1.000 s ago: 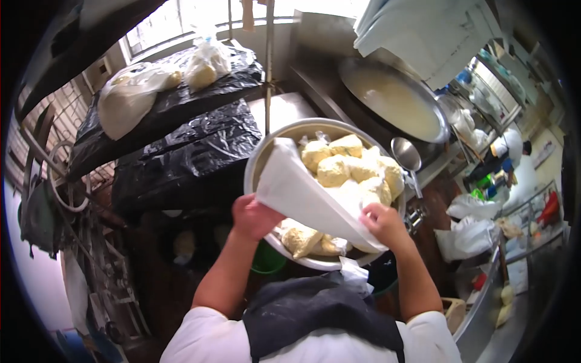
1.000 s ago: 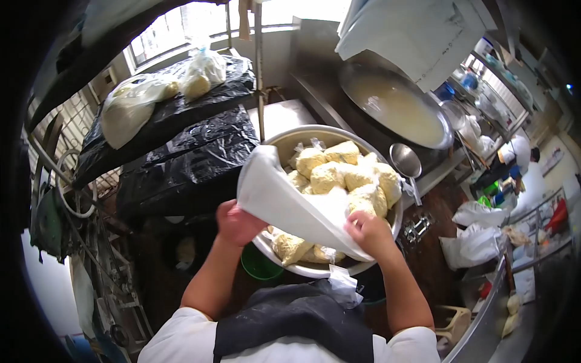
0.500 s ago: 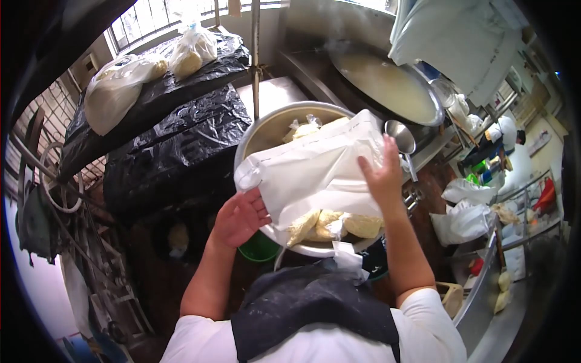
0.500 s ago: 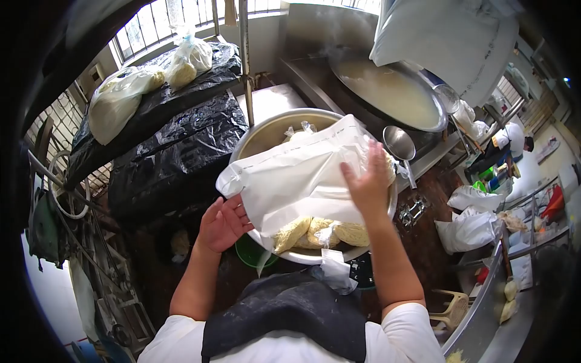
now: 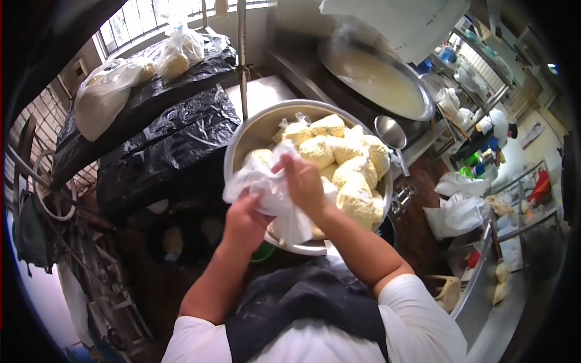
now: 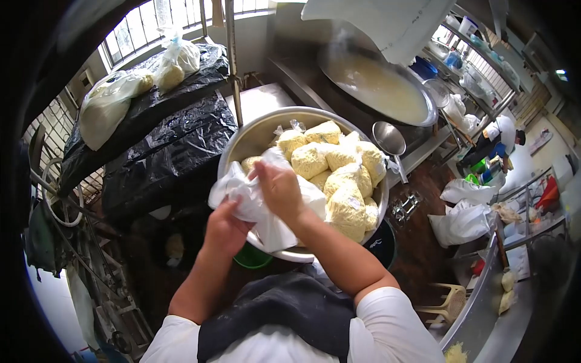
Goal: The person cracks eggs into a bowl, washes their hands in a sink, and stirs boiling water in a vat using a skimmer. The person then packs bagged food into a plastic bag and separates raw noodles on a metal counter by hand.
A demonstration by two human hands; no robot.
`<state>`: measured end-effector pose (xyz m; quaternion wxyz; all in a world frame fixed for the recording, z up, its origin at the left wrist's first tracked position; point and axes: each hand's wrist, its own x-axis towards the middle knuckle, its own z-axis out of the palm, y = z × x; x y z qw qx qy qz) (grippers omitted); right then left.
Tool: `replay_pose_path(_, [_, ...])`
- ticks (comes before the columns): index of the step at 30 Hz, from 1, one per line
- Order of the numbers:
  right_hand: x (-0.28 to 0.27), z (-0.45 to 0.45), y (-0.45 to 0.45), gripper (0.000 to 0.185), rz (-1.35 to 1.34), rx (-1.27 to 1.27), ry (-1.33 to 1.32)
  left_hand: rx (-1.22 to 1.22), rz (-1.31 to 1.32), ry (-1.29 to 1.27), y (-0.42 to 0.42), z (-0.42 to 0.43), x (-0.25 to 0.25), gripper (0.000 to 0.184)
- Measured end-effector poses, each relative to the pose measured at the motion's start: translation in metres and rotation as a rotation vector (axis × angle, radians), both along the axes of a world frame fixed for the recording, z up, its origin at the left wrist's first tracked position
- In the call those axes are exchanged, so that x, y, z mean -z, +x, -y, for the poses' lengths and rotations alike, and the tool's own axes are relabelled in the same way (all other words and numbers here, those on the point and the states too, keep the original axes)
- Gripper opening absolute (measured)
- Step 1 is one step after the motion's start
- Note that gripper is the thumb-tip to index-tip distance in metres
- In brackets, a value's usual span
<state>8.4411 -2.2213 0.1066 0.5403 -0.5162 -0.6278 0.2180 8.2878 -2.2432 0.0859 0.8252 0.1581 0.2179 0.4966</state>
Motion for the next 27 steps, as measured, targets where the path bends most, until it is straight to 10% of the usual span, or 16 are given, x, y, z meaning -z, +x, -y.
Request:
replay_pose_path(3, [0.015, -0.031, 0.046, 0.058, -0.461, 0.146, -0.007, -0.138, 0.068, -0.033, -0.052, -0.034, 0.019, 0.023])
replay_pose_path(10, [0.006, -0.030, 0.071, 0.057, -0.531, 0.251, -0.014, -0.390, -0.397, 0.211, -0.122, -0.069, 0.062, 0.036])
replay_pose_path(12, [0.009, -0.029, 0.070, 0.057, -0.584, 0.259, -0.055, -0.500, -1.467, 0.885, -0.106, -0.053, 0.053, 0.063])
replay_pose_path(18, [0.008, -0.027, 0.044, 0.059, -0.350, -0.017, -0.105, -0.254, -1.570, 1.514, -0.035, -0.058, -0.006, 0.060])
replay_pose_path(20, [0.012, -0.024, 0.048, 0.055, -0.205, -0.023, -0.062, -0.267, -1.588, 1.467, -0.045, -0.074, 0.025, 0.043])
replay_pose_path(24, [0.042, -0.018, 0.071, 0.056, -0.162, 0.061, 0.024, -0.410, -1.004, 0.583, -0.112, -0.086, 0.045, 0.019])
replay_pose_path(27, [0.085, 0.017, 0.088, 0.083, 0.342, -0.010, -0.488, -0.829, -0.691, 0.090, -0.180, -0.078, 0.038, 0.022])
